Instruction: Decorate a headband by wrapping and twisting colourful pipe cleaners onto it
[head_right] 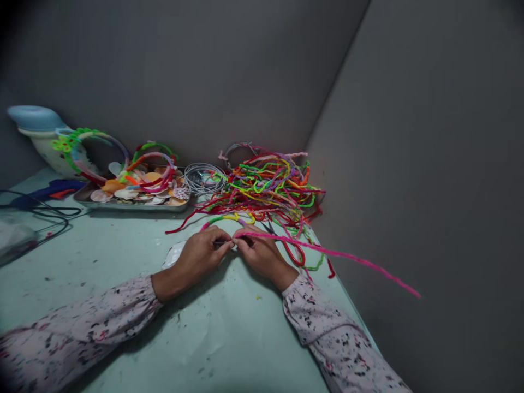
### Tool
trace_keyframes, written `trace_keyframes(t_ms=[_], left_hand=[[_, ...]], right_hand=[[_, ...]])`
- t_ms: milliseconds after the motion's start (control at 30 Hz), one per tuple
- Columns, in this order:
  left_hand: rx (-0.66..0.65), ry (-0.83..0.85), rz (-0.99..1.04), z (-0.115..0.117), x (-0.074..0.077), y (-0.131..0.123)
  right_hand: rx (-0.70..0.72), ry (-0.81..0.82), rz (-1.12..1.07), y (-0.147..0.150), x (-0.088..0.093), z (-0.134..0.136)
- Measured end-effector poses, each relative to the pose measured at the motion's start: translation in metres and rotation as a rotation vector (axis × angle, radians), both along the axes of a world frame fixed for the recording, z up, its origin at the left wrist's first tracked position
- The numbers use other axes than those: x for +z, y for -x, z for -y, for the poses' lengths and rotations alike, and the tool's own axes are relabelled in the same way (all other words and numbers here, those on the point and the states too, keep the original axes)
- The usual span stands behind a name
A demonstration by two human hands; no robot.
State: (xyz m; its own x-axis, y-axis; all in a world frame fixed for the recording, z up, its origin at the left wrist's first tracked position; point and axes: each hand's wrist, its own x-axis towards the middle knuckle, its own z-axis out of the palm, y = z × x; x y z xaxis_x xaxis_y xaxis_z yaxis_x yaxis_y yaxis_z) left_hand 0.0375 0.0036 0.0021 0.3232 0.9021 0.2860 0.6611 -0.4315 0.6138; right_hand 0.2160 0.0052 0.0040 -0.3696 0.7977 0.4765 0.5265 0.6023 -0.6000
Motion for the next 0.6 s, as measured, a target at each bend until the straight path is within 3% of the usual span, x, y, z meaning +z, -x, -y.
trace_keyframes(t_ms=[600], left_hand=[[-0.013, 0.052, 0.087, -0.0003, -0.0036, 0.0002]], right_hand=[[-0.035, 0.035, -0.016, 0.0008, -0.0029, -0.0002]])
